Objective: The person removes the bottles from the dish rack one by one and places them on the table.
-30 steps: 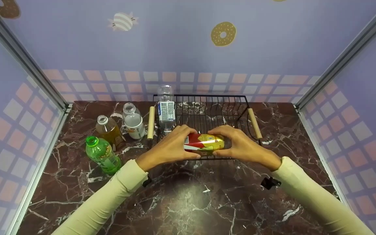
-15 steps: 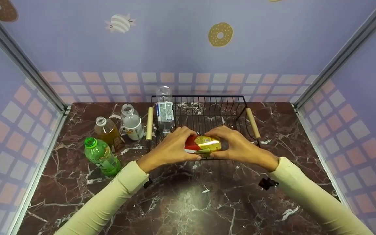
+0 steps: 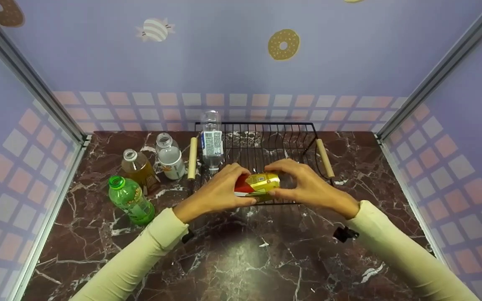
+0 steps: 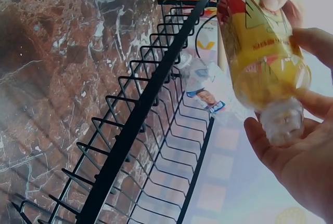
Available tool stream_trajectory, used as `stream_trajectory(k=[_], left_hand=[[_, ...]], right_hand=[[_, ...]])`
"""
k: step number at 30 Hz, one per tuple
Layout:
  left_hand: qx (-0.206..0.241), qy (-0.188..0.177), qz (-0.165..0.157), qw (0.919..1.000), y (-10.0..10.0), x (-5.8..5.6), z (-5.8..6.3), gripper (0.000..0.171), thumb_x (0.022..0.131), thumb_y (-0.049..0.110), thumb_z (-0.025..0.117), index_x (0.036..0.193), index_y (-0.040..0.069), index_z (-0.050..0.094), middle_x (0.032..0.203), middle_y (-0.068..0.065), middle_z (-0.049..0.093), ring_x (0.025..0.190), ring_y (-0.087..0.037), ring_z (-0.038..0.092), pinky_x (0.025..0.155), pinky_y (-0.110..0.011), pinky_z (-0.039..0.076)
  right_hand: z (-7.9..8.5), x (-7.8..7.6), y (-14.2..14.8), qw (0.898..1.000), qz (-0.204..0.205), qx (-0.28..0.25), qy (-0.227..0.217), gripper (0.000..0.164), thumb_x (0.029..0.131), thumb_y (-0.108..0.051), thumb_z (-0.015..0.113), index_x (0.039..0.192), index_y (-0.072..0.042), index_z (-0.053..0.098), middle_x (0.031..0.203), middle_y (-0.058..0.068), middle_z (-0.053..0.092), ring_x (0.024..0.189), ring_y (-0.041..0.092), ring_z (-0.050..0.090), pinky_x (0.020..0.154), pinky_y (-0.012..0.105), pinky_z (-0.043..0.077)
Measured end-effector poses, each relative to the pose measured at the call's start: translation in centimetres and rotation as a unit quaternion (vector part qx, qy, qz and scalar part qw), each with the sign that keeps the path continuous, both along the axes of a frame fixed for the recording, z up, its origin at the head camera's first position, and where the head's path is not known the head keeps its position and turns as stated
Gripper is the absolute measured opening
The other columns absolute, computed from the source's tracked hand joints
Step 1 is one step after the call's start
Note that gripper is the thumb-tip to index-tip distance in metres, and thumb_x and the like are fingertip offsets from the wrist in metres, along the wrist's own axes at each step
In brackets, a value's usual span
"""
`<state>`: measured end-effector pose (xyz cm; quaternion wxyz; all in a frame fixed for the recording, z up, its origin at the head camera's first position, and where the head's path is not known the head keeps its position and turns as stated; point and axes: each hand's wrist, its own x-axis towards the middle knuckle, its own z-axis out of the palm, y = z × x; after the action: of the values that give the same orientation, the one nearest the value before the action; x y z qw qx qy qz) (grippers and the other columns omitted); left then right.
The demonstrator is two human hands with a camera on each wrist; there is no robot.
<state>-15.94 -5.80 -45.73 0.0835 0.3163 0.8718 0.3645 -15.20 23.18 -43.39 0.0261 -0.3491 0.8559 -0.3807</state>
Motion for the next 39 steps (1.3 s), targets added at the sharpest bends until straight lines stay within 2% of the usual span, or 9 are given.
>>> stream_trajectory(k=[10, 12, 14, 17, 18, 25, 28, 32, 39], left_hand=[[0.057, -0.01, 0.036, 0.9977, -1.2, 0.9, 0.1, 0.071, 0.088, 0.034, 0.092, 0.144, 0.001, 0.063, 0.125, -0.008, 0.061, 0.11, -0.023, 0.061, 0.099, -0.042, 0.06], [0.065, -0.009, 0.041, 0.997, -1.4, 1.1, 0.1, 0.071, 0.089, 0.034, 0.091, 0.145, 0.0, 0.063, 0.124, -0.008, 0.061, 0.109, -0.023, 0.061, 0.097, -0.041, 0.061], [0.076, -0.009, 0.044, 0.9961, -1.6, 1.3, 0.0, 0.069, 0.089, 0.034, 0.091, 0.143, 0.0, 0.065, 0.123, -0.008, 0.061, 0.107, -0.023, 0.06, 0.095, -0.04, 0.061], [0.101, -0.015, 0.043, 0.9938, -1.9, 1.7, -0.1, 0.067, 0.089, 0.036, 0.091, 0.14, 0.001, 0.066, 0.121, -0.007, 0.062, 0.105, -0.021, 0.061, 0.092, -0.04, 0.061], [0.109, -0.019, 0.043, 0.9929, -2.0, 1.8, -0.2, 0.067, 0.088, 0.036, 0.091, 0.14, 0.001, 0.066, 0.121, -0.006, 0.063, 0.105, -0.021, 0.061, 0.091, -0.04, 0.061], [0.154, -0.047, 0.033, 0.9864, -2.3, 3.0, -0.7, 0.069, 0.087, 0.036, 0.093, 0.14, 0.002, 0.065, 0.126, -0.007, 0.065, 0.108, -0.022, 0.063, 0.094, -0.041, 0.062], [0.161, -0.054, 0.032, 0.985, -2.2, 3.5, -0.9, 0.07, 0.087, 0.033, 0.093, 0.142, 0.002, 0.063, 0.127, -0.007, 0.064, 0.11, -0.022, 0.064, 0.094, -0.04, 0.064], [0.172, -0.07, 0.03, 0.9821, -1.8, 4.2, -1.2, 0.071, 0.088, 0.032, 0.093, 0.143, 0.002, 0.06, 0.128, -0.007, 0.063, 0.111, -0.023, 0.064, 0.093, -0.042, 0.065], [0.214, -0.102, 0.016, 0.9714, -1.0, 5.7, -2.8, 0.071, 0.089, 0.032, 0.092, 0.144, 0.006, 0.056, 0.134, -0.011, 0.063, 0.115, -0.027, 0.066, 0.098, -0.05, 0.064]], right_hand=[[0.3, -0.7, 0.7, 0.992, -0.062, -0.111, -0.019, 0.038, 0.114, -0.014, 0.059, 0.149, 0.0, 0.063, 0.137, 0.012, 0.073, 0.117, 0.033, 0.07, 0.104, 0.042, 0.059], [0.3, -0.8, 0.9, 0.991, -0.084, -0.107, -0.003, 0.037, 0.115, -0.015, 0.056, 0.148, -0.001, 0.064, 0.137, 0.009, 0.075, 0.12, 0.031, 0.071, 0.124, 0.041, 0.042], [0.3, -1.0, 1.0, 0.99, -0.104, -0.093, 0.014, 0.037, 0.116, -0.018, 0.054, 0.148, -0.003, 0.065, 0.137, 0.006, 0.075, 0.123, 0.028, 0.071, 0.137, 0.043, 0.014], [0.1, -1.1, 1.2, 0.988, -0.13, -0.067, 0.042, 0.037, 0.116, -0.02, 0.052, 0.147, -0.005, 0.067, 0.136, 0.001, 0.076, 0.122, 0.022, 0.072, 0.133, 0.045, -0.022], [0.0, -1.2, 1.3, 0.988, -0.132, -0.068, 0.041, 0.037, 0.117, -0.021, 0.052, 0.147, -0.005, 0.067, 0.136, 0.0, 0.077, 0.12, 0.021, 0.073, 0.133, 0.047, -0.023], [-0.6, -1.6, 1.4, 0.987, -0.134, -0.079, 0.037, 0.035, 0.116, -0.018, 0.055, 0.145, -0.003, 0.068, 0.133, 0.005, 0.078, 0.119, 0.026, 0.075, 0.133, 0.041, -0.022], [-0.8, -1.7, 1.3, 0.986, -0.127, -0.104, 0.008, 0.035, 0.116, -0.015, 0.055, 0.145, 0.0, 0.067, 0.133, 0.011, 0.077, 0.123, 0.032, 0.073, 0.136, 0.031, 0.014], [-1.0, -1.8, 1.3, 0.984, -0.112, -0.137, -0.028, 0.034, 0.116, -0.011, 0.054, 0.144, 0.006, 0.065, 0.134, 0.021, 0.074, 0.125, 0.043, 0.07, 0.104, 0.023, 0.055], [-1.4, -2.0, 1.3, 0.984, -0.116, -0.131, -0.032, 0.034, 0.116, -0.01, 0.055, 0.144, 0.006, 0.065, 0.133, 0.024, 0.074, 0.119, 0.025, 0.072, 0.098, 0.022, 0.056]])
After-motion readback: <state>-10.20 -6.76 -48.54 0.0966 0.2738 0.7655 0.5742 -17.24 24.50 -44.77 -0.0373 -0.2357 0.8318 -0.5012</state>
